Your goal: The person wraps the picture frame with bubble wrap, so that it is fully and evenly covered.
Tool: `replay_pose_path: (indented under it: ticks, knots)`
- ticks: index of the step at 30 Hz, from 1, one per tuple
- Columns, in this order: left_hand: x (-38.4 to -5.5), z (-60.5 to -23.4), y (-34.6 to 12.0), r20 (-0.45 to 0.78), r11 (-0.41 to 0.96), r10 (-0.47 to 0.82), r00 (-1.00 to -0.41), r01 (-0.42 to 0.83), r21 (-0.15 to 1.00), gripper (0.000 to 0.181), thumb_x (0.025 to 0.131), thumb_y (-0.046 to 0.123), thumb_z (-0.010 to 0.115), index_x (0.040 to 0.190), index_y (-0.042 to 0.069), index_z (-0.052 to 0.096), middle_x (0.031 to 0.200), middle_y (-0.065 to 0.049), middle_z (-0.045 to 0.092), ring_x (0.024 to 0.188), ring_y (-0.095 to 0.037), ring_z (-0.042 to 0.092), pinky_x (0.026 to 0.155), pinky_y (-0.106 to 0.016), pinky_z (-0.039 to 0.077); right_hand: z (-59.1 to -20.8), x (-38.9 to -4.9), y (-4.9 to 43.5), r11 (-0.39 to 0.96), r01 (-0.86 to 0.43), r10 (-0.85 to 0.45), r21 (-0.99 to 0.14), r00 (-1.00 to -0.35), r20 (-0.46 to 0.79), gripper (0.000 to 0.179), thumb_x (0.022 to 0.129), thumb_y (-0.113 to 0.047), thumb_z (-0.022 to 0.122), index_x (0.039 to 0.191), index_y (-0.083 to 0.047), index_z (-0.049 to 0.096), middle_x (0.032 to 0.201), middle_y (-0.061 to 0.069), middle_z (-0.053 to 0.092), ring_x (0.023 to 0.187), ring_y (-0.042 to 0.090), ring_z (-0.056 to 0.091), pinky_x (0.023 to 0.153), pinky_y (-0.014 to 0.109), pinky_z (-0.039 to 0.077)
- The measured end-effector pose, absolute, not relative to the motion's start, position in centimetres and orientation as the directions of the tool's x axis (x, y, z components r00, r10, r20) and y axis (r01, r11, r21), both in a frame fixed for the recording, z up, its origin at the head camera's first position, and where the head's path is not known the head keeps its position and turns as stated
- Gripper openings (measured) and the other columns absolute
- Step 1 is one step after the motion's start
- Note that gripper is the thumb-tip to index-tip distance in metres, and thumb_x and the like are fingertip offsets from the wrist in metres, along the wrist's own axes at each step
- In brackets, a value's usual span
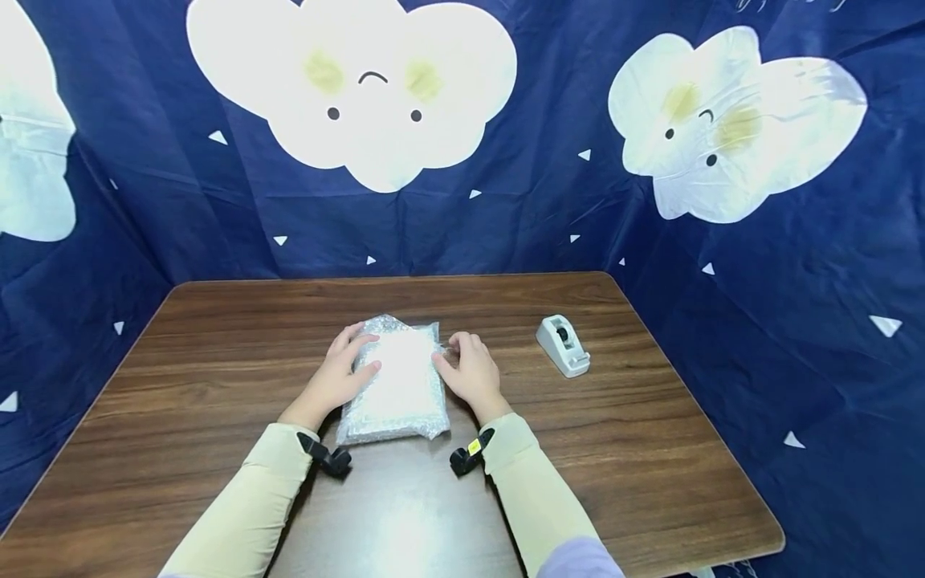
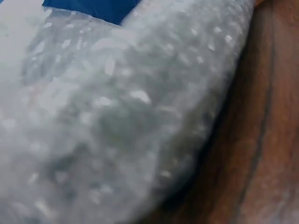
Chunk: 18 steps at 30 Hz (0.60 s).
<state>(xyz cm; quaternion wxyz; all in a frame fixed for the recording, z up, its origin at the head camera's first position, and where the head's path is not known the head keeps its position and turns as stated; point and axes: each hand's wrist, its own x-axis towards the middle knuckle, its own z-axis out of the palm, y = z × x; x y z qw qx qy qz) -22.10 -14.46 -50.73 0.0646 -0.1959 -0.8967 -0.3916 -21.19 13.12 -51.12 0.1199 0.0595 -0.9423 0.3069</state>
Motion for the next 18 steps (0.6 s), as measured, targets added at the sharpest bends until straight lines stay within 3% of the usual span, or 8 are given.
replay_pose_path:
  ticks: [5, 12, 18]
  knots:
    - [-22.2, -50.7, -14.3, 0.252, 0.622, 0.327, -0.911, 0.408, 0.668, 0.053, 0.094, 0.030, 0.068, 0.142, 0.011, 0.056, 0.165, -0.016, 0.022, 0.153, -0.045, 0.008, 0.117, -0.065, 0.021, -50.8, -21.4, 12.3, 0.786, -0.114, 0.024, -0.607, -0.977, 0.214, 0.047, 0.090, -0.054, 0.066, 0.118, -0.018, 0.060, 0.111, 0.004, 0.058, 0.102, 0.025, 0.055, 0.082, 0.046, 0.048]
    - [-22.0, -50.4, -13.7, 0.232, 0.631, 0.342, -0.911, 0.406, 0.661, 0.053, 0.093, 0.031, 0.071, 0.140, 0.011, 0.058, 0.166, -0.014, 0.021, 0.153, -0.044, 0.008, 0.118, -0.063, 0.022, -50.5, -21.8, 11.2, 0.763, -0.008, 0.133, -0.646, -0.977, 0.169, 0.055, 0.086, -0.057, 0.072, 0.120, -0.015, 0.060, 0.109, 0.004, 0.058, 0.103, 0.027, 0.052, 0.089, 0.046, 0.044]
    - [-22.0, -50.2, -14.3, 0.267, 0.579, 0.333, -0.904, 0.420, 0.699, 0.051, 0.097, 0.028, 0.066, 0.144, 0.013, 0.054, 0.165, -0.016, 0.021, 0.152, -0.044, 0.013, 0.116, -0.066, 0.023, -50.1, -22.3, 11.3, 0.691, -0.044, 0.162, -0.721, -0.963, 0.214, 0.049, 0.097, -0.053, 0.058, 0.120, -0.010, 0.061, 0.109, 0.009, 0.062, 0.102, 0.030, 0.057, 0.091, 0.047, 0.046]
